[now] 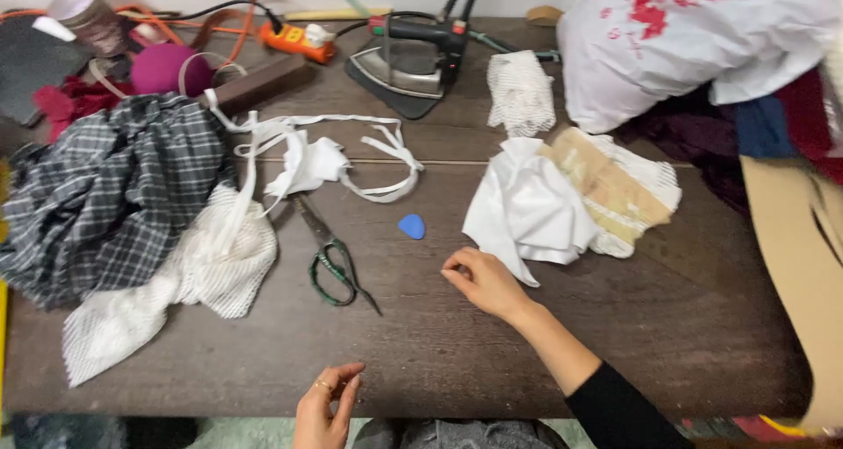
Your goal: The person handles a white fabric strip, folding and manipulating it with their hands. They then use scissors to cut the strip into smaller pieces on a wooden table cluttered with various sewing materials.
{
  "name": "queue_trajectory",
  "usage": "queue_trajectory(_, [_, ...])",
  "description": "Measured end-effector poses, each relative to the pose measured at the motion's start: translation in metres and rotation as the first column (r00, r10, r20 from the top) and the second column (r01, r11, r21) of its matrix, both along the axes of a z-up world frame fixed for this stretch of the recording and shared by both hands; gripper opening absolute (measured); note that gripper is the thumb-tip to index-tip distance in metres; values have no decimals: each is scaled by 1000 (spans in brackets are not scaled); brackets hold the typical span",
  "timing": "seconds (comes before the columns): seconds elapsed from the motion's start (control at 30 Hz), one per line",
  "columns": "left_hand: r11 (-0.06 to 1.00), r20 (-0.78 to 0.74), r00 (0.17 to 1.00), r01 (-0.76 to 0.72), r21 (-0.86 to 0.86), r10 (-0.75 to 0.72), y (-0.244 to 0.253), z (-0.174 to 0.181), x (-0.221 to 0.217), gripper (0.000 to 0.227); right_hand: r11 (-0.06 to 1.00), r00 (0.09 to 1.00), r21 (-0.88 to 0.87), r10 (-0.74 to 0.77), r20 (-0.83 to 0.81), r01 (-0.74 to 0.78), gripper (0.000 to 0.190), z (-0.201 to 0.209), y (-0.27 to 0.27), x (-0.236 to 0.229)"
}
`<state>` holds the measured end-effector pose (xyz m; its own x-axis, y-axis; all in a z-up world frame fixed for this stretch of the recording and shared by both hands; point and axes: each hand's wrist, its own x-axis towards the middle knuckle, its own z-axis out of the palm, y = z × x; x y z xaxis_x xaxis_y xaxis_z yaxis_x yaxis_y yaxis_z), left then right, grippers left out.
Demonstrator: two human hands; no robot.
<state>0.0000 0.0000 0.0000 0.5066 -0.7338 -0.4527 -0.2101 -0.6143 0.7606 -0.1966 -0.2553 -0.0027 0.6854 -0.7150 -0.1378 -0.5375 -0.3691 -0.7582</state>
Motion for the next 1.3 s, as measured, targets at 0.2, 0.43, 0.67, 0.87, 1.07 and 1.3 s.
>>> queue_trajectory(0.2, [998,89,994,-58,22,56,17,-9,28,23,997,995,50,-54,80,50,19,-37,-23,60])
queue_trajectory(0.43, [994,114,988,-103,31,99,18,-13,60,24,822,907,454,-416,67,344,38,-68,-110,113])
queue_trajectory(0.67, [996,110,991,-81,28,77,1,-22,101,24,827,973,512,-211,-99,231,43,-42,-149,176])
queue_trajectory(0.87, [990,142,985,112,-81,-99,-39,-17,107,23,908,994,419,-36,104,-11,55,6,-124,181])
queue_trajectory(1.07, [929,281,925,317,-190,-258,-100,-34,106,20,925,991,357,-106,-86,130,35,-5,-70,147])
queue_trajectory(1.3, [886,708,706,317,-338,18,-242,-23,126,49,854,967,520,-118,225,-17,25,-30,-17,119])
